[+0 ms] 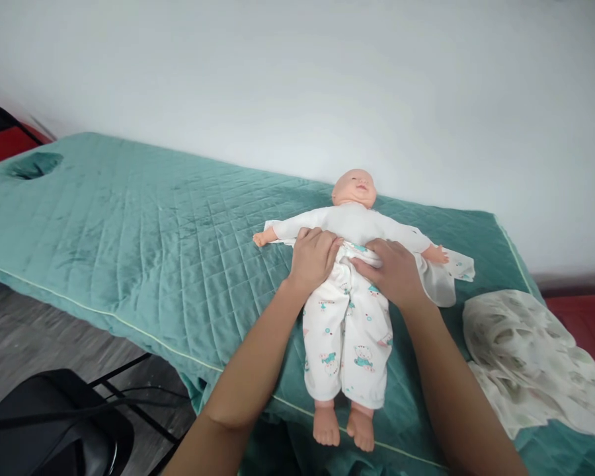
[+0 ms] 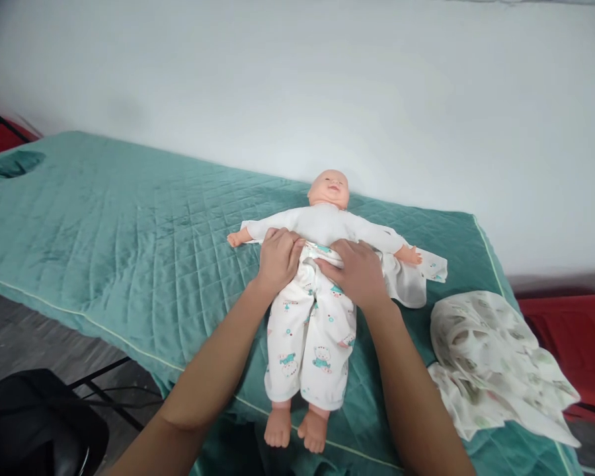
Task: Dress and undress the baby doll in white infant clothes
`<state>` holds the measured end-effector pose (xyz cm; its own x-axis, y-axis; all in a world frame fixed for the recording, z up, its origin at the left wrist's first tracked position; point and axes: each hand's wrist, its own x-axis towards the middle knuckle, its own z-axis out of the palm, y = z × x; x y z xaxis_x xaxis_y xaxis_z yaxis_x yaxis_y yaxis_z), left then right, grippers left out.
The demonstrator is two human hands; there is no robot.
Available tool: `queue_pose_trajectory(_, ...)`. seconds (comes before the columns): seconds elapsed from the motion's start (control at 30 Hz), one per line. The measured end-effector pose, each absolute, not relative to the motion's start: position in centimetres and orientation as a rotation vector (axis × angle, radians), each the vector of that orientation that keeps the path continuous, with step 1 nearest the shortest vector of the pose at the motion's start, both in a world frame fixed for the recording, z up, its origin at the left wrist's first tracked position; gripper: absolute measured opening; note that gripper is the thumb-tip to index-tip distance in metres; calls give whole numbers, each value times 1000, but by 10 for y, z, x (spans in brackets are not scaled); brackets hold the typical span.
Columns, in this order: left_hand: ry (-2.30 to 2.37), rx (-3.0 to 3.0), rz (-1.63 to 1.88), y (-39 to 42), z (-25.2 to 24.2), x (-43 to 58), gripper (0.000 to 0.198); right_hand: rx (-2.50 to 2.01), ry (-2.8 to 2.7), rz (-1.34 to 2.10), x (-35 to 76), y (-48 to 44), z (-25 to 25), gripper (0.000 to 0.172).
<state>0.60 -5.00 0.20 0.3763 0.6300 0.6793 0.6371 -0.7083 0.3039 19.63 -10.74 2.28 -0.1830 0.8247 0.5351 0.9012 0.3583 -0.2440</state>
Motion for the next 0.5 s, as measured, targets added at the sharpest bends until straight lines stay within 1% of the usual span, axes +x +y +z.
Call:
queue_pose_trajectory(0.27, -1374, -2406, -1280, -68, -8, -6, 40, -1433, -2096, -109, 202, -104, 16, 48)
queue_pose_trajectory(0.5, -1382, -2400, -1332, -81, -14, -11, 37, -1395, -2113, -108, 204, -104, 13, 49)
